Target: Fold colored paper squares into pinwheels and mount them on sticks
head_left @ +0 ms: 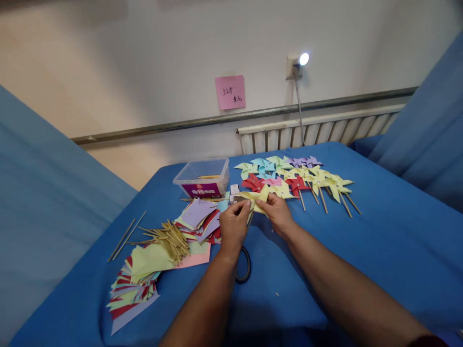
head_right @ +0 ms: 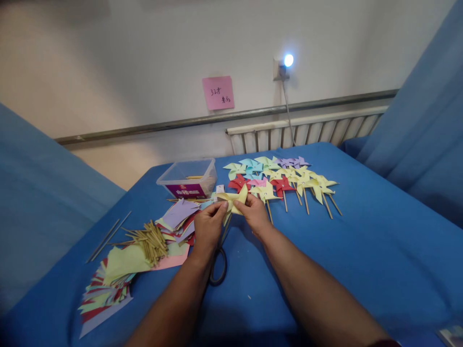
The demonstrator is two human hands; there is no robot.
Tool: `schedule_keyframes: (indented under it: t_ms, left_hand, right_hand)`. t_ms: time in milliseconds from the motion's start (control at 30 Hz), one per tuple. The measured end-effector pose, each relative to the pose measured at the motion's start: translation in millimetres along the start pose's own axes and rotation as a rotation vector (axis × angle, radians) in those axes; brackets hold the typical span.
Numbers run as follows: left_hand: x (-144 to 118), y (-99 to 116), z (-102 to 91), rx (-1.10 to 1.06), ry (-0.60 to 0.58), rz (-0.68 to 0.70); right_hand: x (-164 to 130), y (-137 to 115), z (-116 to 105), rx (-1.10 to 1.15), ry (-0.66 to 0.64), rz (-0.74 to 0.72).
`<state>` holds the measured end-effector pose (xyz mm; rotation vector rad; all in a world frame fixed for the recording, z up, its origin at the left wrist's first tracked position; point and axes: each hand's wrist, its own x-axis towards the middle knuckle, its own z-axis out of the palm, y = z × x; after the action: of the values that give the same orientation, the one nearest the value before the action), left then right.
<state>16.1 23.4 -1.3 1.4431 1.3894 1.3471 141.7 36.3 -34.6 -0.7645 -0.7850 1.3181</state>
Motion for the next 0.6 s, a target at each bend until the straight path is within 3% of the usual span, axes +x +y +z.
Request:
schedule_keyframes:
  t_ms: [167,467,600]
  left_hand:
    - [1.6,3.5,1.0,-0.14,-0.016,-0.101]
    - [4.4,-2.4,-0.2,-0.139,-0.058,-0.168]
    - [4.9,-4.1,0.9,-0.266,-0.127,-0.252]
  right_hand:
    - [0.1,-0.8,-1.3,0.016,-0.001,-0.006]
    - [0.4,-0.8,-1.9,0.013,-0.029,0.02]
    - [-0.4,-3.8,-0.8,0.021,-0.006,0.026]
